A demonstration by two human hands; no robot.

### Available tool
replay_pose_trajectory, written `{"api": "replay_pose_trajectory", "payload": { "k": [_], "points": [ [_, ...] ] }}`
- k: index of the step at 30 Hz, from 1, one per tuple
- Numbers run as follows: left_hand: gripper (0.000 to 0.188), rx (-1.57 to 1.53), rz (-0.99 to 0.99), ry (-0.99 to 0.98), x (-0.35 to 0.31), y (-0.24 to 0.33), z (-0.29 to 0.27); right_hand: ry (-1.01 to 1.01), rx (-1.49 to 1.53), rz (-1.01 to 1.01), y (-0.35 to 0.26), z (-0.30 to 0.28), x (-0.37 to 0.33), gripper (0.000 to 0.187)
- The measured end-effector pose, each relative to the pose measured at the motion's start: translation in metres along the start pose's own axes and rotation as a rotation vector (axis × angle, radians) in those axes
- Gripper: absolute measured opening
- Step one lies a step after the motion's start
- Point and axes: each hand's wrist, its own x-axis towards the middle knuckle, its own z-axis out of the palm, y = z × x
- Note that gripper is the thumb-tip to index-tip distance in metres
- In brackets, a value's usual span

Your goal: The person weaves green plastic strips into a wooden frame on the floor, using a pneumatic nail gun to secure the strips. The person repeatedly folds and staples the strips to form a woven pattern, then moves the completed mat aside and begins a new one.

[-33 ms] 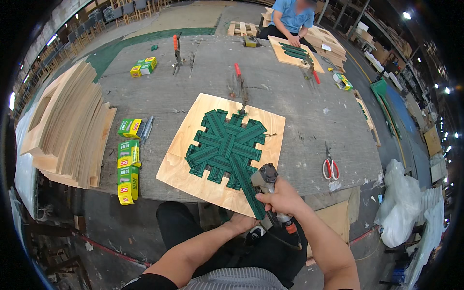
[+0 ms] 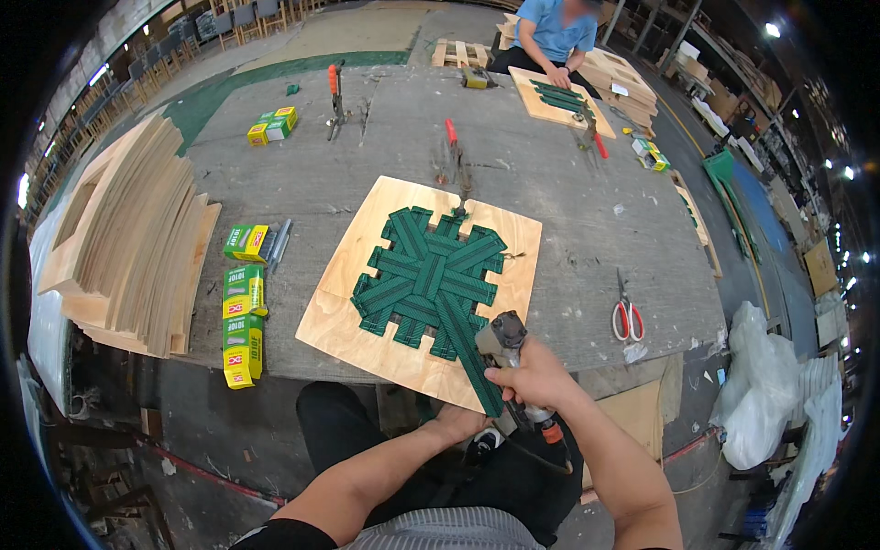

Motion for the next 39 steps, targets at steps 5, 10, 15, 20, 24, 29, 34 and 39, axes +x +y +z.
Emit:
{"api": "replay_pose_trajectory", "payload": {
  "k": [5, 10, 15, 20, 24, 29, 34, 39],
  "points": [
    [0.032, -0.036, -0.021, 0.072, 0.01, -0.002, -0.001, 0.009, 0.016, -0.059, -0.006, 0.005, 0.001, 0.028],
    [0.037, -0.033, -0.054, 0.019, 0.008, -0.004, 0.002, 0.026, 0.039, -0.075, 0.001, 0.011, 0.002, 0.02],
    [0.041, 0.028, -0.023, 0.035, 0.005, -0.005, 0.002, 0.014, 0.048, -0.098, 0.001, 0.016, 0.001, 0.02],
    [0.042, -0.037, -0.076, -0.043, 0.005, 0.001, -0.004, -0.076, 0.035, -0.067, 0.002, 0.019, 0.0, 0.051],
    [0.043, -0.021, -0.115, -0.141, 0.006, 0.011, -0.011, -0.053, 0.043, -0.095, 0.01, 0.025, -0.004, 0.034],
    [0.043, 0.071, -0.138, -0.058, 0.002, 0.007, -0.01, -0.058, 0.038, -0.145, 0.004, 0.041, -0.006, 0.025],
    [0.043, 0.064, -0.185, -0.131, 0.003, 0.021, -0.011, -0.019, 0.015, -0.133, 0.014, 0.036, -0.011, 0.023],
    [0.056, 0.062, -0.404, -0.217, -0.013, 0.039, -0.004, 0.155, 0.223, -0.146, 0.023, 0.018, -0.023, 0.026]
  ]
}}
